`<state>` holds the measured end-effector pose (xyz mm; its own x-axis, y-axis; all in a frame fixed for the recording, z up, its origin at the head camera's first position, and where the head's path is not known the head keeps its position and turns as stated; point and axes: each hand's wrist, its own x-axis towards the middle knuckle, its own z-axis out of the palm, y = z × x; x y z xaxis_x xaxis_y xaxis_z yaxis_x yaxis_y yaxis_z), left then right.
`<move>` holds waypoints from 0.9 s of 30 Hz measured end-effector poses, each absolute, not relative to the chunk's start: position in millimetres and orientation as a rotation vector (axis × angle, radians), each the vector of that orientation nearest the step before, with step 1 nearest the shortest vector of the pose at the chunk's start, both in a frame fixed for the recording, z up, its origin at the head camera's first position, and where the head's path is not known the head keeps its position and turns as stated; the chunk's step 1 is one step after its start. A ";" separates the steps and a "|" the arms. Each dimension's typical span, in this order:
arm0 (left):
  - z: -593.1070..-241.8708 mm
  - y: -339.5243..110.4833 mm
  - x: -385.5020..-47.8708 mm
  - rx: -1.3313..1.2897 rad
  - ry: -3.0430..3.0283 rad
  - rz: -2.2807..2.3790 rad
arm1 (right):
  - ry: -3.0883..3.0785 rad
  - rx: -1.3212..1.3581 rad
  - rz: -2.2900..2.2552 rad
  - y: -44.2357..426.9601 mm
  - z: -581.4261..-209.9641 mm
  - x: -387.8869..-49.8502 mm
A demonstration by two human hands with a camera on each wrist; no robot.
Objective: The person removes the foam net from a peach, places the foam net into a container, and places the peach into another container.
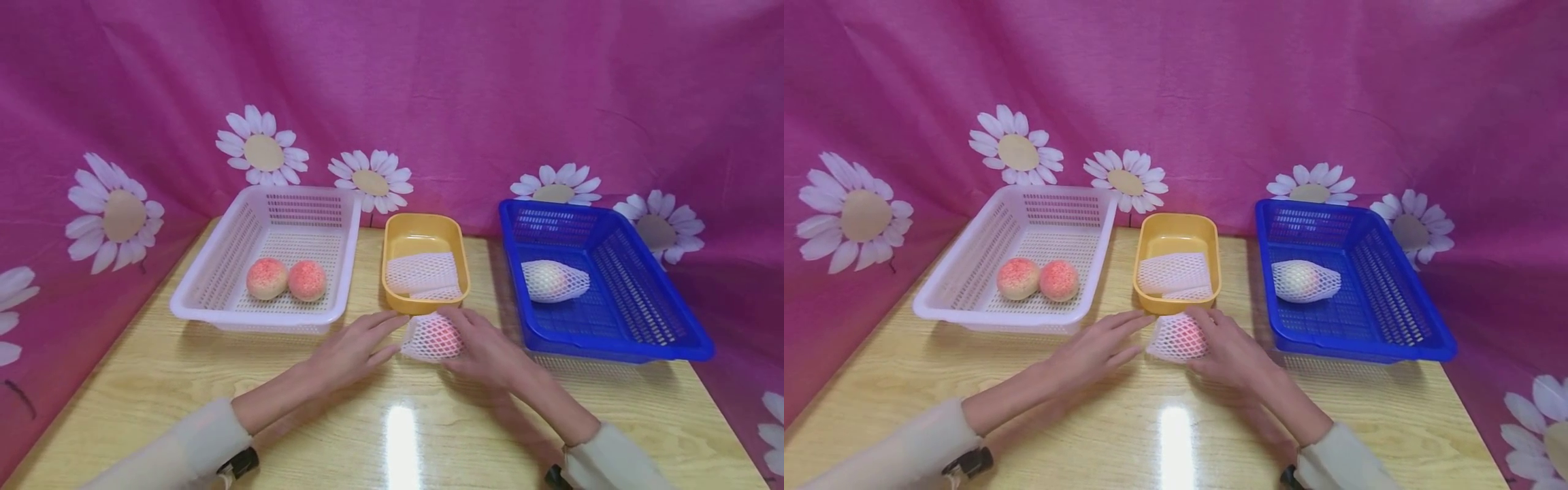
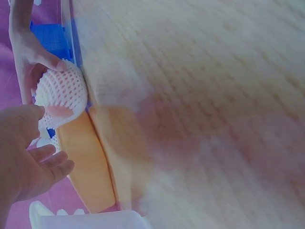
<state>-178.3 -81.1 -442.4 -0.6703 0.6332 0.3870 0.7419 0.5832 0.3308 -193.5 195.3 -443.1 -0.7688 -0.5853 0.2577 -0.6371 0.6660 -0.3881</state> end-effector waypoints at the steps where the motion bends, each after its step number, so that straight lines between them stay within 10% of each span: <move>1: -440.9 -80.3 -178.8 -1.149 -2.586 -0.698 | -2.756 1.021 0.711 194.3 -443.6 -194.3; 27: -411.6 -73.3 -188.1 -1.162 -2.487 -0.695 | -2.701 0.941 0.656 199.7 -421.8 -199.4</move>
<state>-188.1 -73.3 -411.6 -0.6234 0.6289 0.4646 0.7787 0.5536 0.2954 -199.4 199.7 -421.8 -0.7752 -0.5378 0.3314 -0.6299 0.6977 -0.3411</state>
